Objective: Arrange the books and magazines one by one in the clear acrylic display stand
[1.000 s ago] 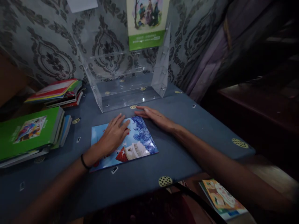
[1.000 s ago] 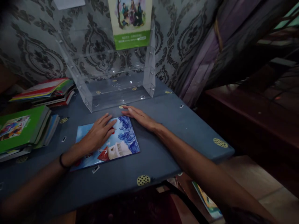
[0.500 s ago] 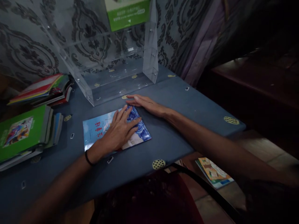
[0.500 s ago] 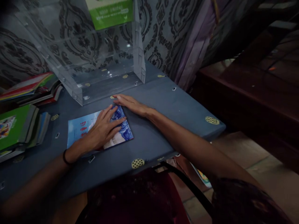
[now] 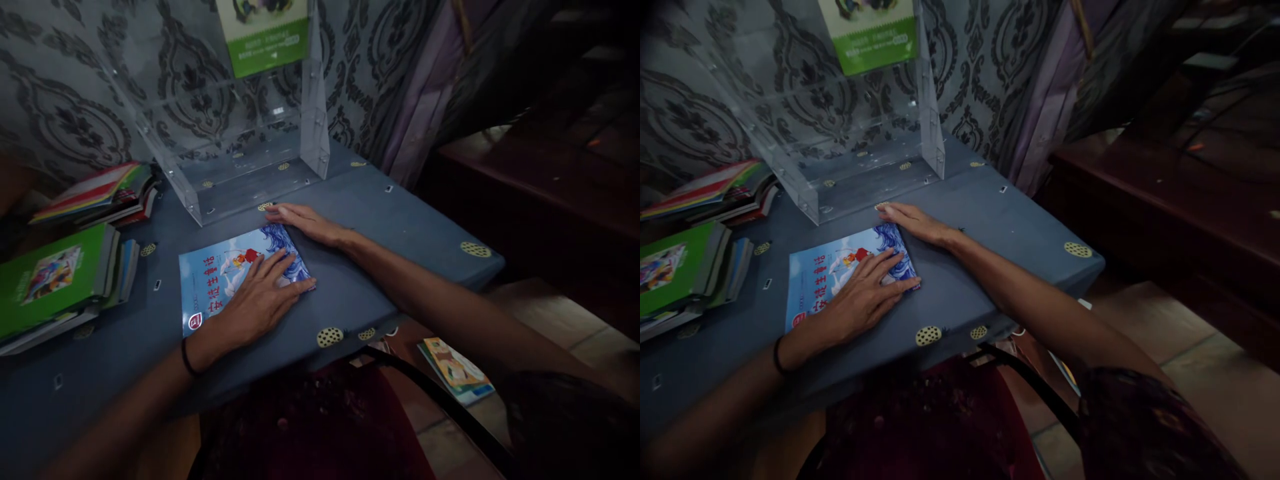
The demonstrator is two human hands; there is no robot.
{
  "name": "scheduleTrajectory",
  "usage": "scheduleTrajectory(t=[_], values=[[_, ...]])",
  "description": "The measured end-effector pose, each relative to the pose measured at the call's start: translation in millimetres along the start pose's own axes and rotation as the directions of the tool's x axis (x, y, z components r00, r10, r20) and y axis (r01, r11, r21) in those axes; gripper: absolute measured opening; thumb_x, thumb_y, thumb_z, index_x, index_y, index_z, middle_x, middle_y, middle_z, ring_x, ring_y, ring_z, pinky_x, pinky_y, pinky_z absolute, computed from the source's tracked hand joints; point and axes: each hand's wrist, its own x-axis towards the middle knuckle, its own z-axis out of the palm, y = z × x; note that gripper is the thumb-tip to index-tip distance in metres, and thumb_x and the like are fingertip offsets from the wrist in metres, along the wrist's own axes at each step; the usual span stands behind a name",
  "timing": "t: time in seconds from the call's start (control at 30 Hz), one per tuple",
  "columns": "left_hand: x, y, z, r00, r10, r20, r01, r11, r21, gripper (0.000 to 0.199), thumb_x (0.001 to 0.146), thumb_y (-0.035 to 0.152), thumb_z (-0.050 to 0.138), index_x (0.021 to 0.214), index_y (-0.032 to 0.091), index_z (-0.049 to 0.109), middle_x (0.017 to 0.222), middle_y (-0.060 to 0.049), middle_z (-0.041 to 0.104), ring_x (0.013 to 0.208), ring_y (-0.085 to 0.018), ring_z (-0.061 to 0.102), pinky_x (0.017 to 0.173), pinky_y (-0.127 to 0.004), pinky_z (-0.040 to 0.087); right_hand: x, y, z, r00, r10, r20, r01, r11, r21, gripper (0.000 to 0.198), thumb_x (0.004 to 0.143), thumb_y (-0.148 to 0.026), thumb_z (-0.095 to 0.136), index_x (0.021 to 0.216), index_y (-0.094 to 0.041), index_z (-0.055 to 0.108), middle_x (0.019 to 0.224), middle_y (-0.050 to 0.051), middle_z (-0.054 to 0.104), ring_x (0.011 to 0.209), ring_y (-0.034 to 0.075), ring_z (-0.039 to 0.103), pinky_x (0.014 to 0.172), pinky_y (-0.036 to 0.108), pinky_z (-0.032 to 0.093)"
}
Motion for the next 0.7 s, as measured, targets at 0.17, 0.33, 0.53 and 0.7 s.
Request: scheduleTrajectory(t=[0.17,0.33,0.53,0.7], values=[[-3.8,6.5,1.8,1.0,0.011,0.026,-0.014,0.995,0.101,0.046,0.106,0.022,0.042,0.15,0.034,0.048,0.157,-0.014,0.045,0.15,-0.032,0.037,0.118,-0.061,0.035,-1.8,1.2,1.8,0.999,-0.038,0.005,0.038,0.992,-0.122,0.063,0.096,-0.07,0.05,0.136,-0.022,0.064,0.143,0.01,0.064,0.132,0.028,0.059,0.119,0.053,0.038],[-7.6,10.6,3.7,0.999,0.018,0.05,-0.026,0.987,0.161,0.051,0.104,0.015,0.044,0.152,0.032,0.045,0.155,-0.014,0.048,0.147,-0.031,0.041,0.119,-0.057,0.034,-3.4,2.0,4.5,0.999,-0.049,-0.01,0.045,0.971,-0.236,0.067,0.094,-0.074,0.048,0.131,-0.021,0.068,0.137,0.011,0.068,0.13,0.03,0.06,0.116,0.053,0.041],[-8.4,8.7,4.6,1.0,0.024,0.01,-0.025,0.991,0.129,0.047,0.104,0.017,0.046,0.148,0.034,0.05,0.151,-0.009,0.052,0.144,-0.028,0.043,0.117,-0.053,0.034,-4.9,5.6,7.3,0.998,-0.034,-0.052,0.022,0.975,-0.22,0.066,0.092,-0.076,0.05,0.126,-0.024,0.07,0.138,0.009,0.068,0.131,0.03,0.06,0.118,0.055,0.039],[4.5,-0.2,-7.4,1.0,-0.021,0.024,0.02,0.999,0.032,0.039,0.108,0.038,0.04,0.141,0.031,0.058,0.146,-0.007,0.058,0.132,-0.025,0.054,0.107,-0.045,0.041,-3.3,7.8,5.6,0.995,0.001,-0.101,-0.006,0.999,-0.047,0.066,0.092,-0.076,0.05,0.126,-0.023,0.068,0.137,0.011,0.068,0.13,0.028,0.062,0.119,0.054,0.038]])
